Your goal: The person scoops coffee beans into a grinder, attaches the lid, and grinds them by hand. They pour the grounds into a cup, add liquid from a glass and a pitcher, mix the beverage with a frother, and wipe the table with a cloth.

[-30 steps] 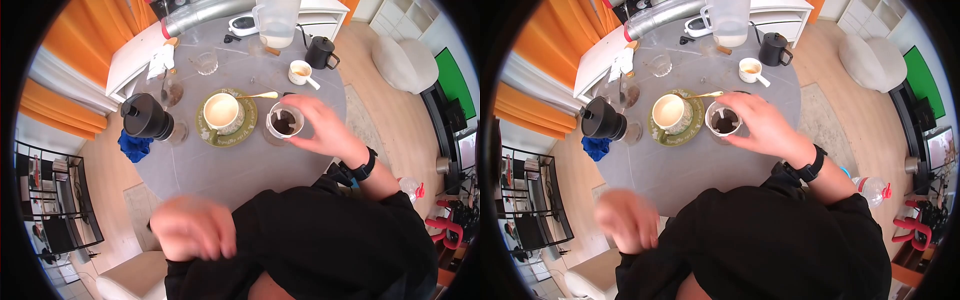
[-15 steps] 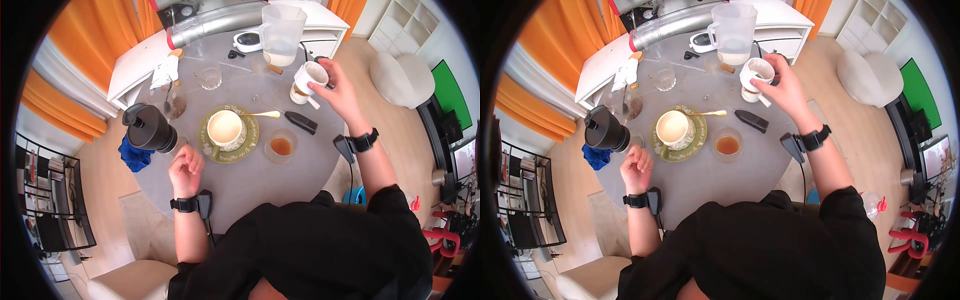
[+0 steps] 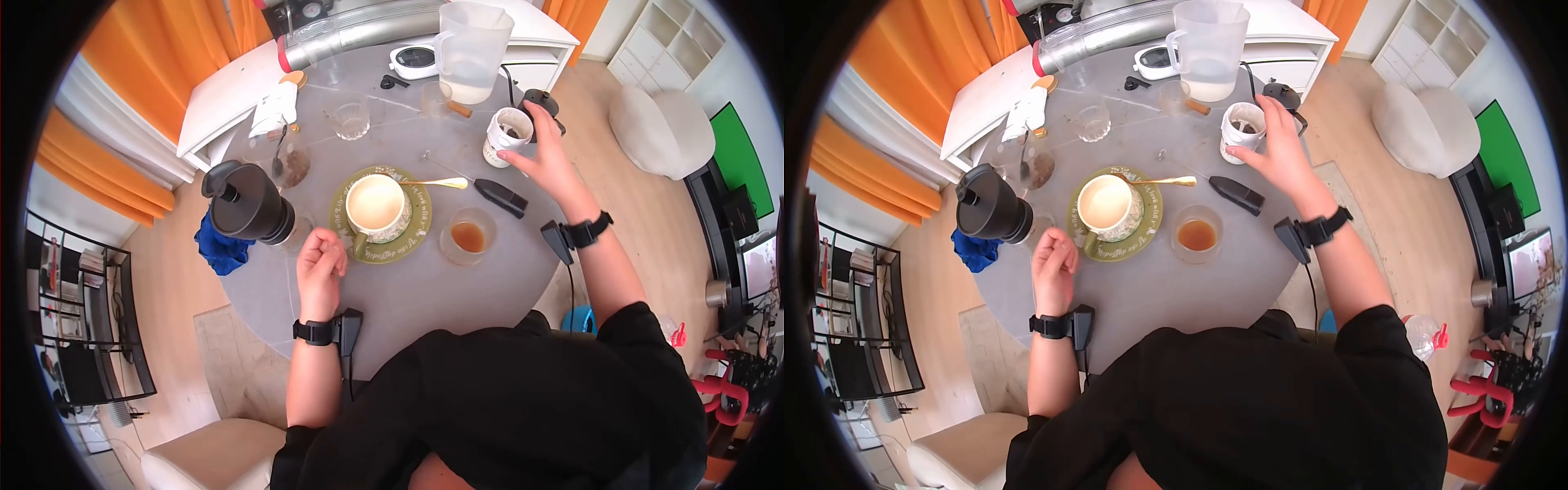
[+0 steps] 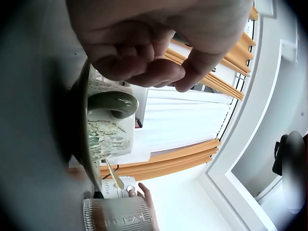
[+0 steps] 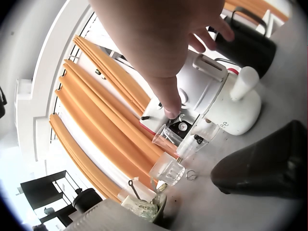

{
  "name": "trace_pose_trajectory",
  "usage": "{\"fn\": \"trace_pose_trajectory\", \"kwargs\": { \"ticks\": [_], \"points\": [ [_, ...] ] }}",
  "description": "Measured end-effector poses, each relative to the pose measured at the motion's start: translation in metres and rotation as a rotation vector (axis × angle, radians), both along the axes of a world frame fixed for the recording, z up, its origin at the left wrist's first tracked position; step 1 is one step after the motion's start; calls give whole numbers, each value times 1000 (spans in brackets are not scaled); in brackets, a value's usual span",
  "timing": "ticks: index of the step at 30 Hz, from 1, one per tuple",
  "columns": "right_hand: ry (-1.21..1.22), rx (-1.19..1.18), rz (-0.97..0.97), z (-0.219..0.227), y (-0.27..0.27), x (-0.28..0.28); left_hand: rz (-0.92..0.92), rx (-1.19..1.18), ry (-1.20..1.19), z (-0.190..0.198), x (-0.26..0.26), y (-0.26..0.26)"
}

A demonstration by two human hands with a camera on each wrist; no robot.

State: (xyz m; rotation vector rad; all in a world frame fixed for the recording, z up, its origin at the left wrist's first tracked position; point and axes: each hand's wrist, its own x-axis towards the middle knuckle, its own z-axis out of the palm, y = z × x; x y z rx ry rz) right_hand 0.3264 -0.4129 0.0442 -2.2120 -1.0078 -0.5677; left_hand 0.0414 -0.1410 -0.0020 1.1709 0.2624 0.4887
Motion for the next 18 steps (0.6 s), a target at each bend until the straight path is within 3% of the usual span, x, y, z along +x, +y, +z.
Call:
{"fn": "trace_pose_trajectory", "kwargs": {
  "ticks": [3,6,9,12,14,16,18],
  "points": [
    [44,27,115,17,-5,-48,107,73,57,-2,-3,2],
    [436,86,415,9,-8,-96,72,104,169,-1,-7,11],
    [617,34,429,-10,-11,-114,14,142,270,3,-8,13],
    [568,-92,400,-20,-7,-123,-39,146,336,1,-8,10],
    [567,-79,415,-21,-2,-124,-71,159,371,4,-10,10],
    [806,28,429,-21,2,-126,-108,167,405,7,-10,7],
    [867,72,468,-25,4,-126,-112,191,425,9,-11,5]
  ]
}}
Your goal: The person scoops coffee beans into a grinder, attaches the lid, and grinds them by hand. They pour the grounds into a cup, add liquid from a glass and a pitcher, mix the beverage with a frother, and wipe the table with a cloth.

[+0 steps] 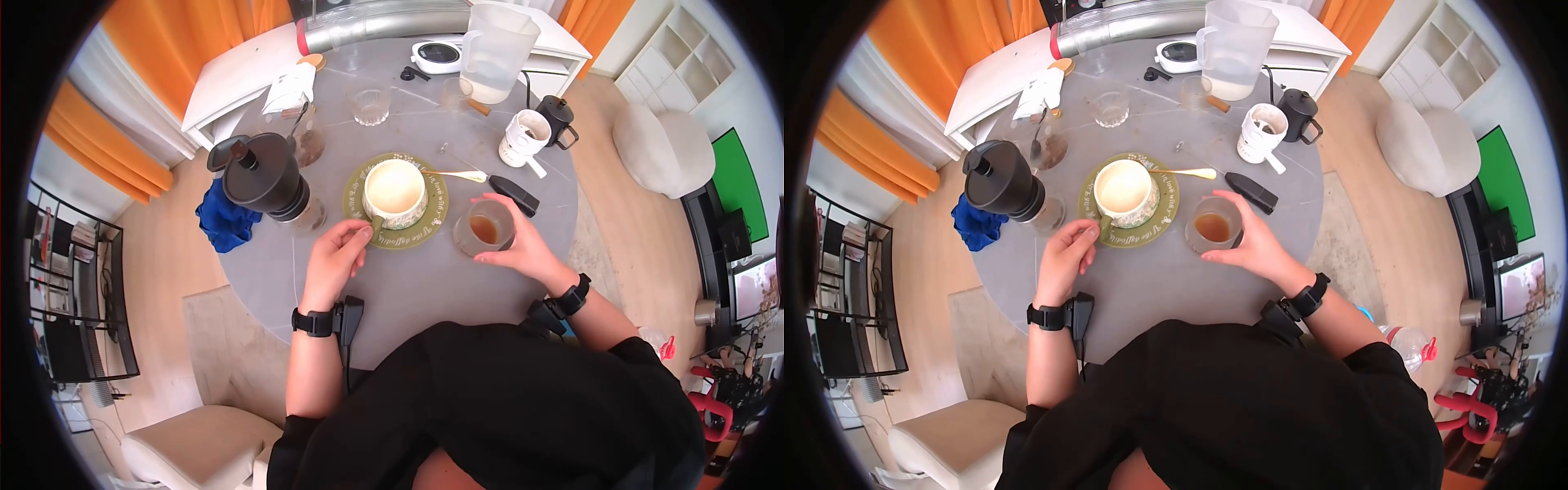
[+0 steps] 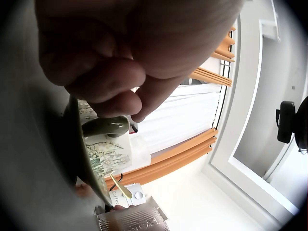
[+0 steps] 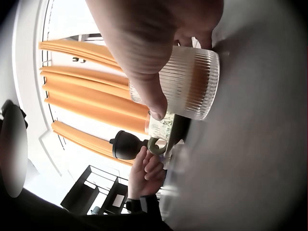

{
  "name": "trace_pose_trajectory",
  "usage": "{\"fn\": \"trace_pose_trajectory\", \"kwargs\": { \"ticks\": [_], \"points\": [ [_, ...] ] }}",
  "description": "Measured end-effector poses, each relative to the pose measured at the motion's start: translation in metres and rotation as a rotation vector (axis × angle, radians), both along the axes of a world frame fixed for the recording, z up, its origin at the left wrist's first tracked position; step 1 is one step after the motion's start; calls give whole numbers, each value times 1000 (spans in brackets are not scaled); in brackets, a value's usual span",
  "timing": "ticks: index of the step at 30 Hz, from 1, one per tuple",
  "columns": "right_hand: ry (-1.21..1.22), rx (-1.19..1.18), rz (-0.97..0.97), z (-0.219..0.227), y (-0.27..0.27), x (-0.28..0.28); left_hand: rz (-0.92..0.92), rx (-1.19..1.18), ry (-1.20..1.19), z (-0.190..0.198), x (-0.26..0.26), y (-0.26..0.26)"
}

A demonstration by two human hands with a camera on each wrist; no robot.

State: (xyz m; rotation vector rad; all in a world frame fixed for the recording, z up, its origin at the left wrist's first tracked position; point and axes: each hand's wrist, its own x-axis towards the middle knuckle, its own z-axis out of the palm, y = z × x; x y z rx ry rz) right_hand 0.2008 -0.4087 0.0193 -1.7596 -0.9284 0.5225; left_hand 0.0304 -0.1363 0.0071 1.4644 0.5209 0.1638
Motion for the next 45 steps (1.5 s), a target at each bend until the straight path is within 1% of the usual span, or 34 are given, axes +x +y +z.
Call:
{"fn": "trace_pose_trajectory", "kwargs": {
  "ticks": [1,3,7,9,12,19,21,28,31,32,34,35,37,38,40,41,42,44,45],
  "points": [
    [72,45,19,-3,2,0,5,-4,0,0,0,0],
    [69,25,33,-8,1,4,-48,23,26,-1,1,0],
    [87,-15,18,-9,1,4,-63,35,34,-1,1,-1],
    [92,-2,11,-11,1,2,-117,84,49,4,2,-2],
    [104,13,0,-13,1,3,-140,78,56,5,3,-3],
    [117,-2,-7,-14,0,4,-161,75,47,-1,5,-2],
    [115,1,-5,-14,0,4,-153,52,-4,-3,4,-1],
    [98,0,5,-11,0,5,-122,48,-18,-6,4,0],
    [77,-33,-1,-3,3,5,-98,60,-22,-4,3,0],
    [77,-34,6,3,5,4,-103,41,-20,-3,3,0],
    [82,-17,-72,23,8,1,-104,19,-19,-4,3,0],
    [81,-19,-71,33,11,1,-111,24,-20,-4,3,1],
    [4,17,-50,55,22,9,-121,28,-22,-5,3,1],
    [4,15,-52,66,28,13,-119,30,-32,-6,4,1],
    [-191,-46,-11,81,42,23,-115,32,-41,-5,3,0],
    [-290,-52,2,80,50,29,-124,49,-28,-2,3,0],
    [-289,-50,6,77,57,35,-130,67,-16,0,3,-1],
    [-599,-84,18,72,72,42,-132,66,-18,0,3,1],
    [-637,-85,47,73,79,42,-139,64,-21,0,3,1]
  ]
}}
